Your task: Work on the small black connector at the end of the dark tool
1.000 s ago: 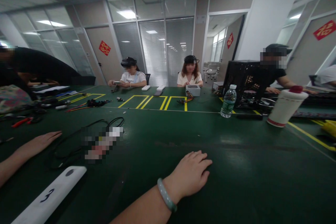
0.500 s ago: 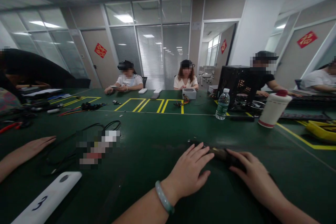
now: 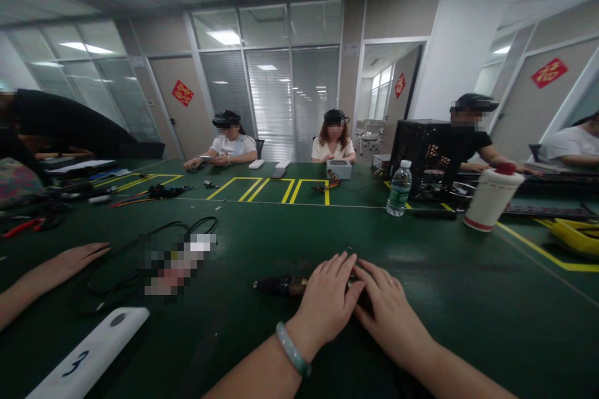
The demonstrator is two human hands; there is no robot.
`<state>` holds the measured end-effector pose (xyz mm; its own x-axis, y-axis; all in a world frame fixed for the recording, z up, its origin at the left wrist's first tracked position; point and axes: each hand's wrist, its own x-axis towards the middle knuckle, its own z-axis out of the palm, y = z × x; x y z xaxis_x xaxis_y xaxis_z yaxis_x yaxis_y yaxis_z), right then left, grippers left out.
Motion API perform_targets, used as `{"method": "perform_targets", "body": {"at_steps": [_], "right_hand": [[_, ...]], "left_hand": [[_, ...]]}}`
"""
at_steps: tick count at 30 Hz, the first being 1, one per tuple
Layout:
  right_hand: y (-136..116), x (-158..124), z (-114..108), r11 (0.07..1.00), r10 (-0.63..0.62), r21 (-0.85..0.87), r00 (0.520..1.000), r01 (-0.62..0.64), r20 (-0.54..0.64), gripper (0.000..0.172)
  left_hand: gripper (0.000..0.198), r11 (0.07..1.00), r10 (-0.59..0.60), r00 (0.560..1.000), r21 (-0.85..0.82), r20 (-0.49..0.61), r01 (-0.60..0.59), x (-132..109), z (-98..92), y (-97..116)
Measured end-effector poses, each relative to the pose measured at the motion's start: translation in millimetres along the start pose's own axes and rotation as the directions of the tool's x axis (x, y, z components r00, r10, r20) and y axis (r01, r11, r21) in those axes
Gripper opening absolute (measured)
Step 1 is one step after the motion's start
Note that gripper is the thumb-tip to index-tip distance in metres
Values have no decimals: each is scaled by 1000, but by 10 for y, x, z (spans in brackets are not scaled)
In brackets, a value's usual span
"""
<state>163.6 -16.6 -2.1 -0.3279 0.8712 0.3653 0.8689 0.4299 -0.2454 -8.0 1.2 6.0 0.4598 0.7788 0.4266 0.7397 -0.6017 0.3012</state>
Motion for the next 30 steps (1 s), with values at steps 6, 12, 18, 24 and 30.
{"method": "perform_targets", "body": {"at_steps": [6,12,18,24,30], "right_hand": [[134,-221,-138,988,141,-72,985,-134,98,9],[171,-223,-164,974,180,106,965,-202,192,8],[330,-201,-186,885,176,351,919,-305,353,8],[430,-199,-102,625,47,691,900,-365,432,4],[392,-205,-111,704,57,643,927,-301,372,11]], "left_hand": [[34,1000,13,1000,0,-12,-13,11,64,9],[37,998,19,1000,-58,1,-19,4,26,26],[37,996,-23,999,-91,33,26,14,1,92],[32,998,-24,997,-63,76,29,19,-23,170],[37,999,26,992,-27,122,-22,35,-47,156]]}}
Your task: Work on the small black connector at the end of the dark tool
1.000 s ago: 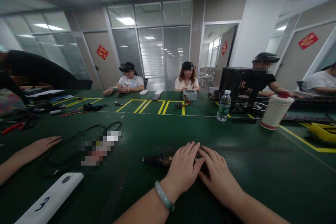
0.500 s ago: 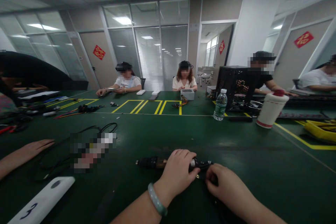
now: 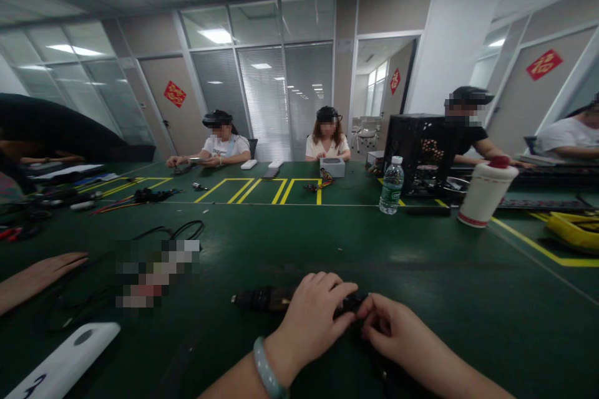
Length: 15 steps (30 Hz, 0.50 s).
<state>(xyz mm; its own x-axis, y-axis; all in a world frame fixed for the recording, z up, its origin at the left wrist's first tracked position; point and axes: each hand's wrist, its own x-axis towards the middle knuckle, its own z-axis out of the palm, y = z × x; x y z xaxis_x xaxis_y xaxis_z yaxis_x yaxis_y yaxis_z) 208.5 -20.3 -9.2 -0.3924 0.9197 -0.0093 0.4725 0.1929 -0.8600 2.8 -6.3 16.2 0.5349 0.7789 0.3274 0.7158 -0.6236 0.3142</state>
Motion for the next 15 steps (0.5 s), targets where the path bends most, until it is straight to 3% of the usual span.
{"method": "perform_targets", "body": {"at_steps": [8,15], "right_hand": [[-10,0,-26,988,2,-157,999,-9,-46,12],[-35,17,-25,995,32,-91,996,-39,-80,13]], "left_hand": [[24,999,-13,1000,30,-6,13,-19,-2,49],[22,1000,-6,1000,27,-27,7,-18,-21,34]]}}
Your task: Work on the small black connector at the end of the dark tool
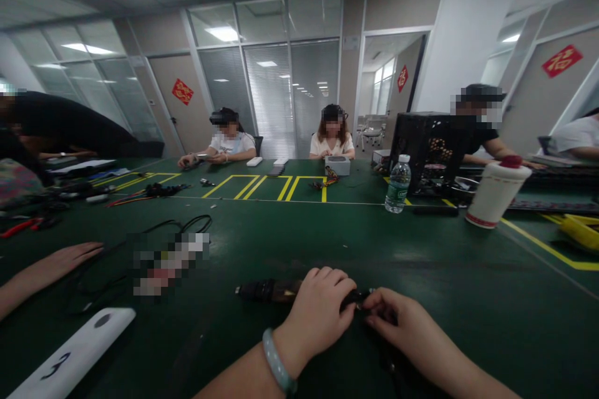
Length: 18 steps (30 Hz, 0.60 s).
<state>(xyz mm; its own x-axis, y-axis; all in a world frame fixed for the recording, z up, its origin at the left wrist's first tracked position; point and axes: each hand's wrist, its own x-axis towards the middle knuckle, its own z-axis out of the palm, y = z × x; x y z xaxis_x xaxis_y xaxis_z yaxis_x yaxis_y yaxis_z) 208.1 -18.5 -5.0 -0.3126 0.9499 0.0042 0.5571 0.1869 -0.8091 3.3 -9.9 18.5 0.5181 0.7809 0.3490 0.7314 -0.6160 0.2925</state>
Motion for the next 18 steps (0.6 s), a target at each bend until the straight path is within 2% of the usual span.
{"method": "perform_targets", "body": {"at_steps": [5,11,18], "right_hand": [[95,56,1,993,93,71,996,-93,-4,28],[54,58,-13,989,106,101,994,-109,37,17],[-2,26,-52,995,67,77,998,-68,21,15]], "left_hand": [[29,1000,19,1000,-14,-12,-20,-1,16,-64],[37,999,43,999,-10,10,-42,0,15,-110],[30,999,34,999,3,42,-34,17,-7,-78]]}}
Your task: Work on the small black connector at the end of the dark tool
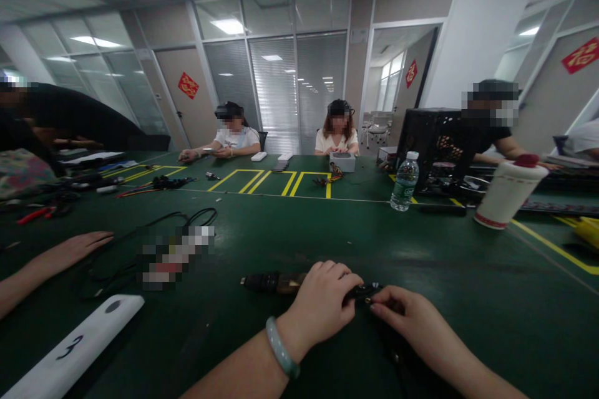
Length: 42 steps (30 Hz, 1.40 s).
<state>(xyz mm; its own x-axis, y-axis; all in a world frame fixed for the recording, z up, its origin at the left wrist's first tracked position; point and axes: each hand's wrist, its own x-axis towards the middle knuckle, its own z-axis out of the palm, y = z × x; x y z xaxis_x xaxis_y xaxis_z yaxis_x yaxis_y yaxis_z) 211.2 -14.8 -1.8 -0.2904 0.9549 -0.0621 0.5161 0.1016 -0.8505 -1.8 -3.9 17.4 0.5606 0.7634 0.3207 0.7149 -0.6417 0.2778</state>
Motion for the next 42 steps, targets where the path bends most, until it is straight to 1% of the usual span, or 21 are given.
{"method": "perform_targets", "body": {"at_steps": [4,8,13,17,20,25,28,30,33,35,37,39,42], "right_hand": [[84,9,10,1000,-2,-4,999,2,-39,14],[156,28,31,1000,3,-23,999,-4,-51,14],[166,24,45,996,-22,-90,996,13,-91,12],[113,-3,56,991,-44,-132,995,32,-87,10],[75,-20,62,987,-57,-158,995,44,-79,9],[43,-33,52,984,-70,-169,995,57,-73,10],[41,-44,44,980,-78,-186,995,65,-67,10],[49,-51,40,976,-82,-207,995,69,-58,9],[70,-52,39,968,-81,-240,995,67,-52,9],[82,-47,40,966,-78,-249,996,62,-53,10],[90,-42,41,966,-74,-252,996,57,-56,9],[95,-37,39,967,-65,-249,996,50,-52,9],[101,-31,35,972,-40,-232,999,31,-34,9]], "left_hand": [[27,1000,-10,1000,2,-3,10,0,11,13],[25,999,-17,999,-29,-30,16,-5,21,14],[24,998,5,999,-56,-54,-8,-5,36,52],[24,998,15,1000,-62,-24,-16,-23,23,89],[21,997,55,998,-49,7,-55,-48,-1,99],[14,995,96,995,8,27,-97,-63,-56,133],[8,994,89,994,54,62,-92,-49,-101,182],[8,994,68,995,80,75,-74,-41,-114,214],[16,994,11,998,105,54,-17,-49,-79,235],[16,993,-28,999,115,43,23,-66,-28,232],[12,992,-35,997,123,66,27,-81,26,224],[9,990,-19,996,138,90,6,-86,62,220],[9,984,8,996,176,89,-23,-66,71,209]]}}
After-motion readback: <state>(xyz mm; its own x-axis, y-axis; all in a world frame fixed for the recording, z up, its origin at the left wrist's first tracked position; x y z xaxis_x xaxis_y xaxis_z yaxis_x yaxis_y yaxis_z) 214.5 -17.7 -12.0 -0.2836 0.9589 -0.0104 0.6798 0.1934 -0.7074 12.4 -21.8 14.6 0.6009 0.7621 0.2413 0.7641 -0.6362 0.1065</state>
